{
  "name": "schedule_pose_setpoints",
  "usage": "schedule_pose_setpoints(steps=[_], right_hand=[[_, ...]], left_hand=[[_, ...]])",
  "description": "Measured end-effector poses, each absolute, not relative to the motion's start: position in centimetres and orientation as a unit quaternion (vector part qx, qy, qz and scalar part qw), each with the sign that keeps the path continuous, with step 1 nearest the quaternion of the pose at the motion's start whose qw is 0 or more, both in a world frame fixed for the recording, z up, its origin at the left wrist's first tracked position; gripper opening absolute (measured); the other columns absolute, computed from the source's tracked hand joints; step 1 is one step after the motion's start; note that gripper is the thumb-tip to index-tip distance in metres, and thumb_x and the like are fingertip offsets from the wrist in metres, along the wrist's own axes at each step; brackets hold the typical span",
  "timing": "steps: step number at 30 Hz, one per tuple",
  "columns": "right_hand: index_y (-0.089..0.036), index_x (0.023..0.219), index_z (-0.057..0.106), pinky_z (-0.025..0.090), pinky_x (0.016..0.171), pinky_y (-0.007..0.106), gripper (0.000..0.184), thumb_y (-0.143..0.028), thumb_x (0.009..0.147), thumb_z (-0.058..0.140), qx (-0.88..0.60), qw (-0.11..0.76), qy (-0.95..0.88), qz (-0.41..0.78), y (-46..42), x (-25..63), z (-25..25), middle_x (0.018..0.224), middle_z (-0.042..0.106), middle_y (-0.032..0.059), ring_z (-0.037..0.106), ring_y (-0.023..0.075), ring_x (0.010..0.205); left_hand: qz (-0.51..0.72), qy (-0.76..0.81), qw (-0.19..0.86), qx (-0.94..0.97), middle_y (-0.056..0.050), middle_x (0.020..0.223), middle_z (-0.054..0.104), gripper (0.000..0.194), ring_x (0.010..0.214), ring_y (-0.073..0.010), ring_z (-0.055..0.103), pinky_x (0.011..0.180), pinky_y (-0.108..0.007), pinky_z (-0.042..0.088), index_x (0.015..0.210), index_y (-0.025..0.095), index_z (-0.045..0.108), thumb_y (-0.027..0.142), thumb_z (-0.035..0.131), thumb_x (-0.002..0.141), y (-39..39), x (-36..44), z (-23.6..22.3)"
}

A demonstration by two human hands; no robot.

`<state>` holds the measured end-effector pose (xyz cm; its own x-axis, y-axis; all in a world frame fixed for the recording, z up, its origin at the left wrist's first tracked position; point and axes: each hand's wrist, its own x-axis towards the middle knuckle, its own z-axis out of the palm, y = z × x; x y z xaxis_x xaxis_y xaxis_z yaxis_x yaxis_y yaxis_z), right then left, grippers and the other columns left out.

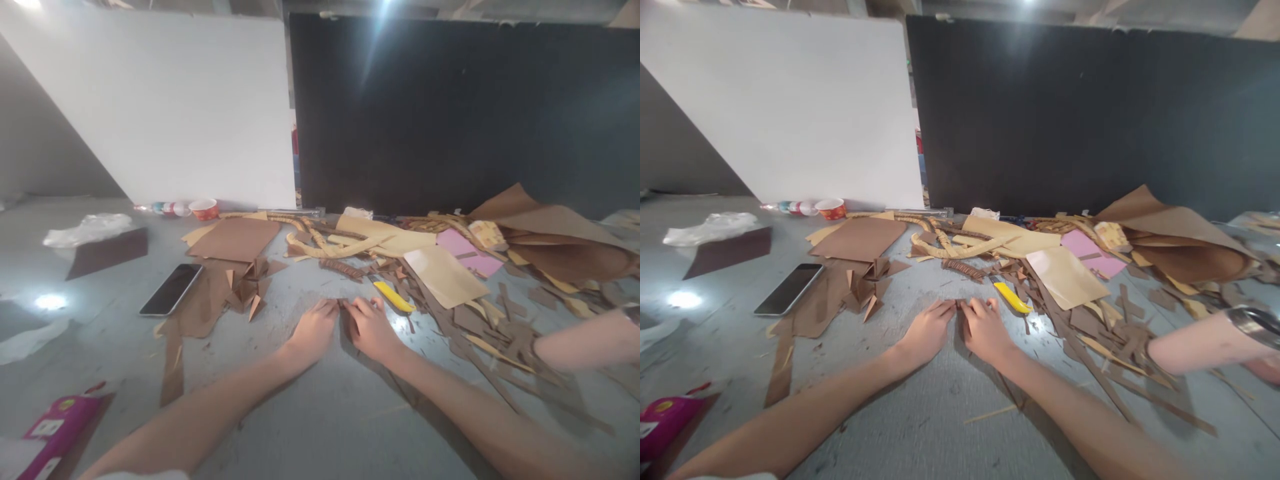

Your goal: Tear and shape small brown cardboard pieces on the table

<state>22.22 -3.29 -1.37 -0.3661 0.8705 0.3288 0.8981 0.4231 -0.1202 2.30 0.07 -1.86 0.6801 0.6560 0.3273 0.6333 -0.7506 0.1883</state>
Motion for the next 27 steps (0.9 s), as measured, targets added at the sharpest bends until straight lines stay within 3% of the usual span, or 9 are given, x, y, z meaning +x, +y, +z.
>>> schedule_pose_setpoints(steps=[20,27], right_hand=[[-0.009,0.137,0.065,0.033,0.098,0.043,0.046,-0.008,0.093,0.053,-0.518,0.130,-0.845,-0.039,-3.48,22.05,-0.74,0.108,0.067,0.0131,0.062,0.0259,0.100],[-0.012,0.124,0.071,0.034,0.097,0.044,0.038,-0.007,0.089,0.057,-0.510,0.116,-0.851,-0.041,-3.47,21.81,-0.56,0.111,0.066,0.0139,0.061,0.0275,0.104]], left_hand=[[0.207,0.343,0.042,0.915,-0.018,0.132,0.070,0.055,0.127,-0.0312,0.064,0.108,-0.050,0.057,0.133,0.011,0.066,-0.003,0.050,0.083,0.24,2.34,-2.19],[0.209,0.343,0.032,0.915,-0.018,0.132,0.070,0.050,0.127,-0.0305,0.064,0.109,-0.050,0.057,0.131,0.011,0.066,-0.001,0.049,0.085,0.21,2.34,-2.28]])
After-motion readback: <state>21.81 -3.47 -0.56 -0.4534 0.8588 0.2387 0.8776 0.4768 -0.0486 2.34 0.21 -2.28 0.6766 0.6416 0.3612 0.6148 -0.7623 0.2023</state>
